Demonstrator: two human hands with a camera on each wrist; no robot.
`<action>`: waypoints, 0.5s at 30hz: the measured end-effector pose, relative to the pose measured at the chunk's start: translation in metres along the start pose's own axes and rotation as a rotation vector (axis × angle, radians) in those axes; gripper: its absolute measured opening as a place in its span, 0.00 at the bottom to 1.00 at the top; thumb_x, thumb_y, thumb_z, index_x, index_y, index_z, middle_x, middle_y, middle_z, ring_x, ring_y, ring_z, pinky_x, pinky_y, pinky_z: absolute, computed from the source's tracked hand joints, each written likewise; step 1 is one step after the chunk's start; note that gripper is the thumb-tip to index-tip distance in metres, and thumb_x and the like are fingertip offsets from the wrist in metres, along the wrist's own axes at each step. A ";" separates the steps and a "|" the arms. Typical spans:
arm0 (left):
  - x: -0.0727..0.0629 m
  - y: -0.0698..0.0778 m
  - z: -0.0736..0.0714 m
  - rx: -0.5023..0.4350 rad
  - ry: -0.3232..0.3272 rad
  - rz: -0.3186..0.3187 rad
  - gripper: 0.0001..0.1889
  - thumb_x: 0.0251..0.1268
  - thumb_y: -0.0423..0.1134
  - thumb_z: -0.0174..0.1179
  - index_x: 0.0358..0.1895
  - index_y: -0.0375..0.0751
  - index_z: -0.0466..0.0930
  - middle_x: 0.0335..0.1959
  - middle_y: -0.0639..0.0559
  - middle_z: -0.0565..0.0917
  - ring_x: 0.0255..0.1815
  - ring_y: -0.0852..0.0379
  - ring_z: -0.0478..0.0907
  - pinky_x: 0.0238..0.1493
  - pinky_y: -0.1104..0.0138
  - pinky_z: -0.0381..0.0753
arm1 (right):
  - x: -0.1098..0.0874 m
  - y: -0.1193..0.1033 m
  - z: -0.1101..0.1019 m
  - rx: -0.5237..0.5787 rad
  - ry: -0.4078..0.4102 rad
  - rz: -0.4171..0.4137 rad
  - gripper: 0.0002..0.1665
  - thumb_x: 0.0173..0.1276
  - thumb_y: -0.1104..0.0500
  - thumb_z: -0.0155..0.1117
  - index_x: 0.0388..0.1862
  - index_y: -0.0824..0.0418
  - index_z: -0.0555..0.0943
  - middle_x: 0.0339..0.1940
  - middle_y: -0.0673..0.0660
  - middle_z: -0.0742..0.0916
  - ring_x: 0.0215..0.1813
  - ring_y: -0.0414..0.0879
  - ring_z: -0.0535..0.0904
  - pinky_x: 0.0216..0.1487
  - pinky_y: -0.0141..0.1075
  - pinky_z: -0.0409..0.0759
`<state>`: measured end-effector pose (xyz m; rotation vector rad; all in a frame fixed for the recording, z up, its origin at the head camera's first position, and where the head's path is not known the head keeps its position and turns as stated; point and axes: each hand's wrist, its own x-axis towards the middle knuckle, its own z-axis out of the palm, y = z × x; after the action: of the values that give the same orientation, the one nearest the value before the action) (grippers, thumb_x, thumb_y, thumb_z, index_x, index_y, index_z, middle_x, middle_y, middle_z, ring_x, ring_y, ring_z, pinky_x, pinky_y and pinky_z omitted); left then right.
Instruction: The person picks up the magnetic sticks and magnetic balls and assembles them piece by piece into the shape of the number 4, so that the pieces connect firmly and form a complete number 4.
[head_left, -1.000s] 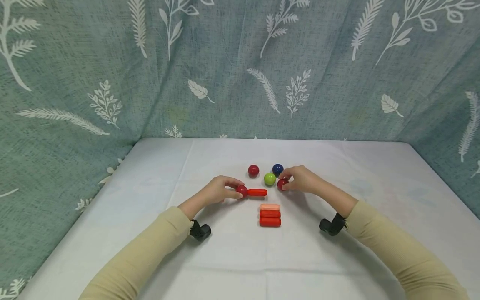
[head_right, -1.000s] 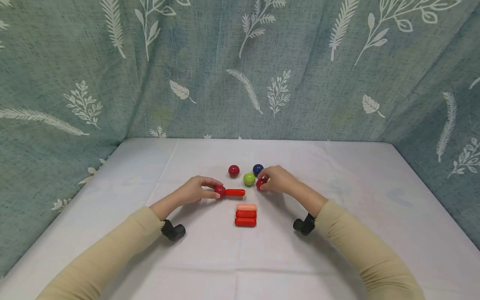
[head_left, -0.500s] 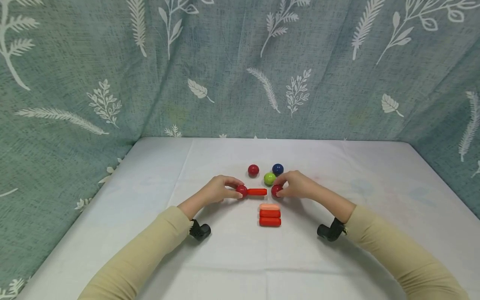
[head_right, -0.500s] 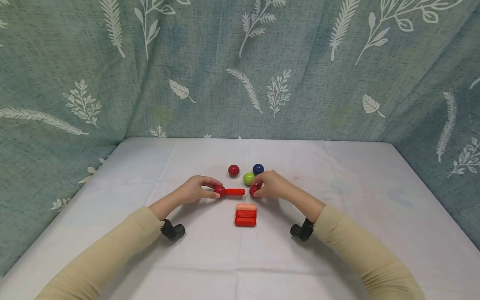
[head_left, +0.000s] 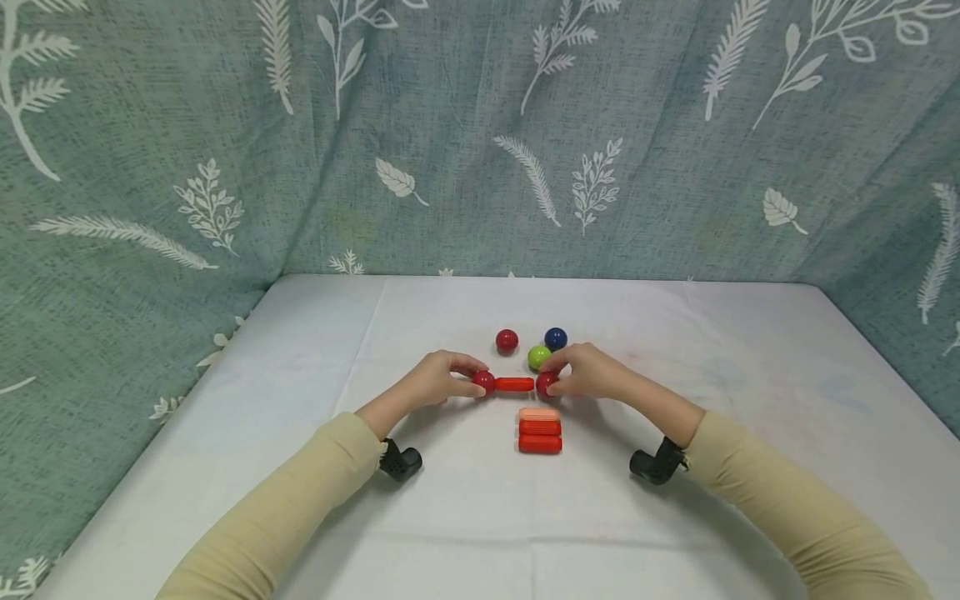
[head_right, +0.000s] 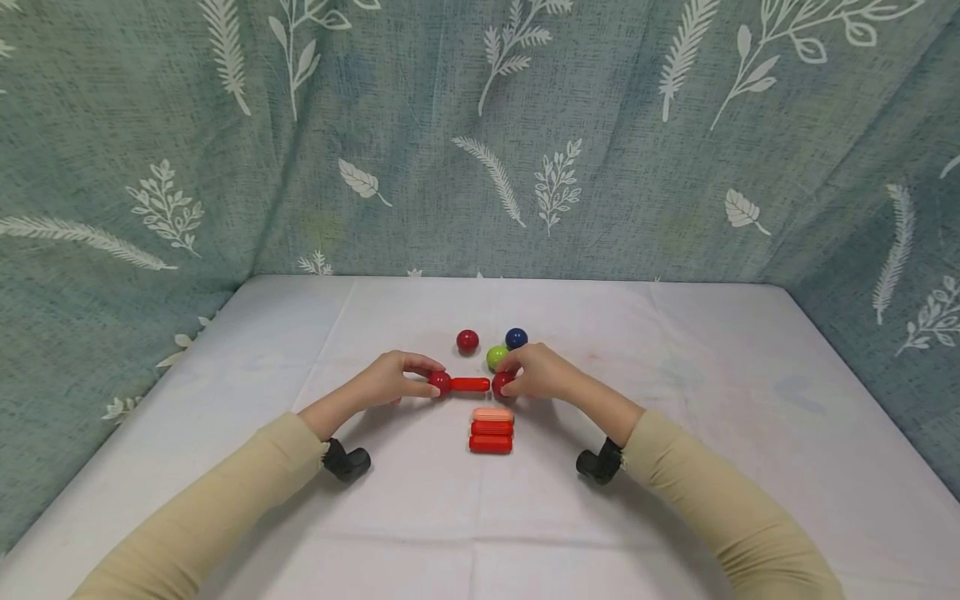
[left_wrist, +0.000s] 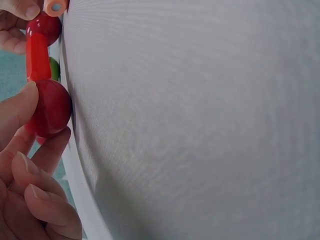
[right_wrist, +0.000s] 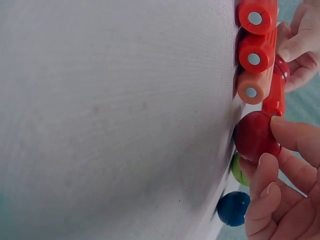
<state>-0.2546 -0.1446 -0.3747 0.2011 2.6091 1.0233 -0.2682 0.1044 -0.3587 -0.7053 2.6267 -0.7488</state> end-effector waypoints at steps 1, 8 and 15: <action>0.000 0.000 0.000 0.000 0.000 0.001 0.20 0.51 0.43 0.67 0.50 0.53 0.80 0.47 0.53 0.80 0.39 0.56 0.72 0.25 0.67 0.73 | 0.000 0.000 0.000 -0.001 -0.001 -0.004 0.18 0.56 0.63 0.67 0.48 0.61 0.81 0.41 0.56 0.84 0.41 0.47 0.73 0.33 0.30 0.75; 0.000 0.000 0.001 -0.003 0.004 -0.001 0.20 0.51 0.43 0.67 0.50 0.53 0.80 0.46 0.54 0.80 0.40 0.56 0.72 0.26 0.67 0.74 | 0.001 -0.001 0.001 -0.007 -0.004 -0.001 0.18 0.56 0.62 0.67 0.47 0.60 0.81 0.40 0.55 0.84 0.39 0.46 0.73 0.31 0.30 0.75; 0.001 -0.004 -0.001 0.072 -0.006 0.079 0.21 0.53 0.44 0.66 0.53 0.53 0.78 0.49 0.54 0.80 0.43 0.56 0.71 0.32 0.68 0.73 | 0.002 0.001 0.002 0.006 -0.009 0.008 0.18 0.56 0.62 0.67 0.48 0.60 0.81 0.41 0.55 0.83 0.39 0.46 0.73 0.31 0.30 0.75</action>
<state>-0.2556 -0.1478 -0.3770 0.3262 2.6535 0.9528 -0.2694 0.1032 -0.3608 -0.6946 2.6162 -0.7490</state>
